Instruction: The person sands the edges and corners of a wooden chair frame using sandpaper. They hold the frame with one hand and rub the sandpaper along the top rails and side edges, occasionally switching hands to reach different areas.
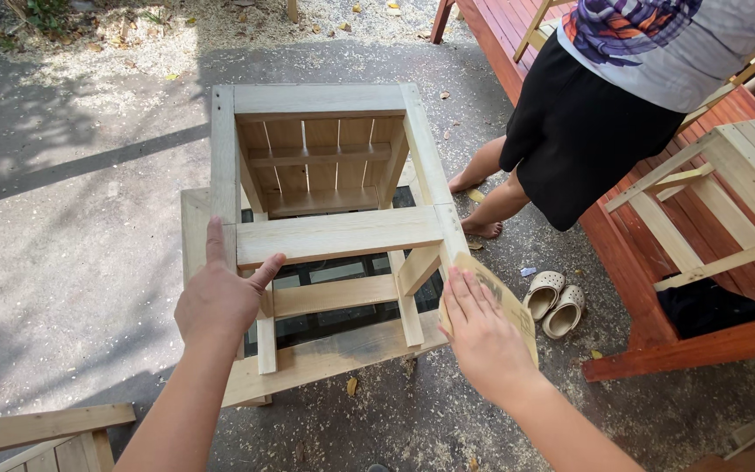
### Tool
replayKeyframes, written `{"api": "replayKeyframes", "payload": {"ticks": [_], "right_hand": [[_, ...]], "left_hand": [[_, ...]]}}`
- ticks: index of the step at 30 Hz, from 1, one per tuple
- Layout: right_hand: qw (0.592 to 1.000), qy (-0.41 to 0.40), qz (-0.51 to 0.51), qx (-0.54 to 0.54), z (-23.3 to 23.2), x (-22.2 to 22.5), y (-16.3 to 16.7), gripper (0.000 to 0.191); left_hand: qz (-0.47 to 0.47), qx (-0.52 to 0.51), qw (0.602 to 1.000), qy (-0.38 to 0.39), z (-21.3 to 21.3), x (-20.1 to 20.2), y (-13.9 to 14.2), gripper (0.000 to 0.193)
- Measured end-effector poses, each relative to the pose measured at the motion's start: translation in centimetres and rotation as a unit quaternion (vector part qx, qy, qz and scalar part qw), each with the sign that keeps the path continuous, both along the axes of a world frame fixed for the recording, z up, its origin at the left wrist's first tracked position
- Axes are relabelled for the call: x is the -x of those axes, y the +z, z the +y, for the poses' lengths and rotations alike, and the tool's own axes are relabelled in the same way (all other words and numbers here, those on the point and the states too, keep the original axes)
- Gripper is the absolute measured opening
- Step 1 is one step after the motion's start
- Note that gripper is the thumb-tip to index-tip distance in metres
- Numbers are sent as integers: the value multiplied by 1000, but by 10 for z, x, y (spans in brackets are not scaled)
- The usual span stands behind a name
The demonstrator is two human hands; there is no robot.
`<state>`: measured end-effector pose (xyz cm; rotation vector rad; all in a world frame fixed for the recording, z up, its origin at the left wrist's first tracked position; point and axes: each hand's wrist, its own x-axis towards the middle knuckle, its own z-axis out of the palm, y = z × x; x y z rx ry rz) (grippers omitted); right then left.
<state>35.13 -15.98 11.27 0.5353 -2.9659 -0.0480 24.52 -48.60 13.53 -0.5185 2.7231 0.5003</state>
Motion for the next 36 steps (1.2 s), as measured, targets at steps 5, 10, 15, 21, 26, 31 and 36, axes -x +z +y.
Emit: {"api": "replayKeyframes", "payload": {"ticks": [5,10,15,21,26,31,36], "right_hand": [[1000,-7,3,-24,-2,5,-2,57],[997,-24,23,-68,-1,12,-9,55],[999,-26,29,25,1,13,-12,54],[998,-38,39,8,2,16,-13,54],[999,-30,27,22,1,13,-11,61],[995,-50,33,-76,-8,21,-10,58],[998,-60,9,-12,-13,24,-10,59]], "left_hand": [[-2,-2,1000,3,-1,1,0,122],[2,6,1000,-5,-1,-1,1,121],[-2,-3,1000,0,-1,3,1,121],[-12,4,1000,0,-2,2,0,121],[6,4,1000,-1,-2,5,0,122],[-18,0,1000,2,-3,5,1,121],[2,-5,1000,-1,-5,5,1,121]]}}
